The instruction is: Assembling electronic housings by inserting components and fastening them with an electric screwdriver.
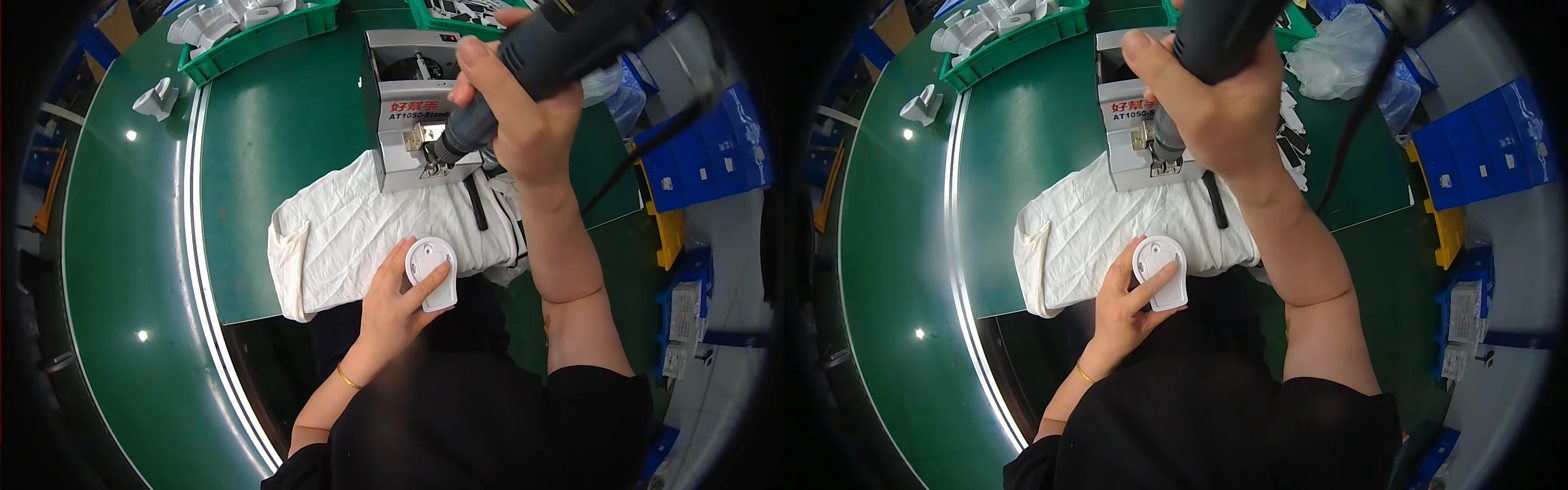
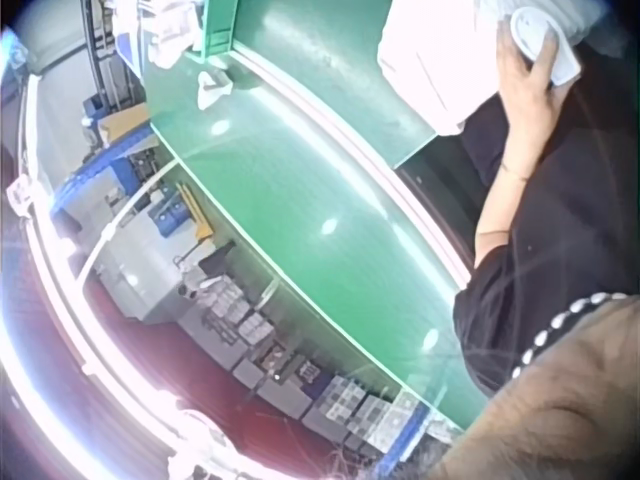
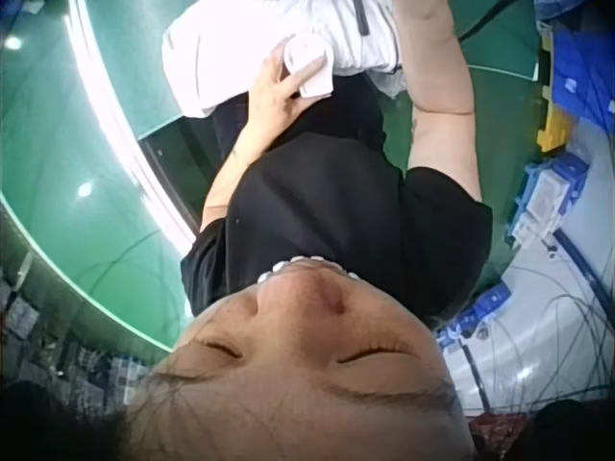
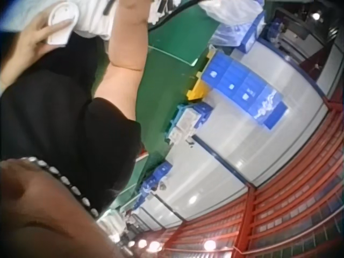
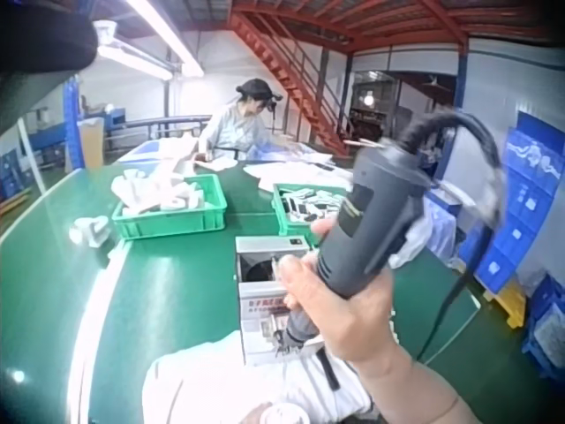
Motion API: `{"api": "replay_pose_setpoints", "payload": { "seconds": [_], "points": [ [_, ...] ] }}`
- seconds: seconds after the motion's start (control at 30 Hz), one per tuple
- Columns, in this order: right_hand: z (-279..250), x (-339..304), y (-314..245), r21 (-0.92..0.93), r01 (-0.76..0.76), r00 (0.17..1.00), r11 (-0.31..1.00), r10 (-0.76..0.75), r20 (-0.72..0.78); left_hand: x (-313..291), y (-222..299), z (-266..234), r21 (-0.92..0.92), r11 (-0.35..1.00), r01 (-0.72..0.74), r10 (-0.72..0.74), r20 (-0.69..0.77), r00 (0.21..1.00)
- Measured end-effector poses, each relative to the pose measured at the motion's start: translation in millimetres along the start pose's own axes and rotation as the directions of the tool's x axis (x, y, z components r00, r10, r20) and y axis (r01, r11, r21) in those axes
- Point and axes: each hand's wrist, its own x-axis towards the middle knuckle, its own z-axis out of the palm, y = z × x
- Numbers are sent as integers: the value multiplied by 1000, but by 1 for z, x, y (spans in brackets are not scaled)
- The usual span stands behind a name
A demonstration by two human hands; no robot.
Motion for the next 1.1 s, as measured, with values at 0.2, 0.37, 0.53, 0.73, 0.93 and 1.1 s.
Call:
{"api": "replay_pose_setpoints", "payload": {
  "seconds": [0.2, 0.37, 0.53, 0.73, 0.93, 1.1],
  "points": [
    [-9, -49, -51, 103, -251, 968, 963, 247, 47, 1, 1, -2, -1, 1000, 20, -20, 32, 999],
    [-18, -63, -68, -153, -224, 937, 963, 256, 237, 5, 4, -5, 8, 999, 45, -45, 44, 998],
    [-13, -67, -66, -155, -269, 919, 951, 302, 255, 6, 4, -5, 0, 999, 49, -49, 48, 998],
    [-9, -68, -67, -193, -283, 898, 939, 330, 290, 2, 0, -4, -18, 999, 42, -42, 46, 998],
    [2, -70, -68, -38, -337, 902, 941, 334, 271, 1, -3, -3, -27, 1000, 12, -12, 27, 1000],
    [2, -70, -66, -102, -268, 902, 958, 287, 323, -1, -6, -2, -36, 999, -5, 5, 14, 1000]
  ]
}}
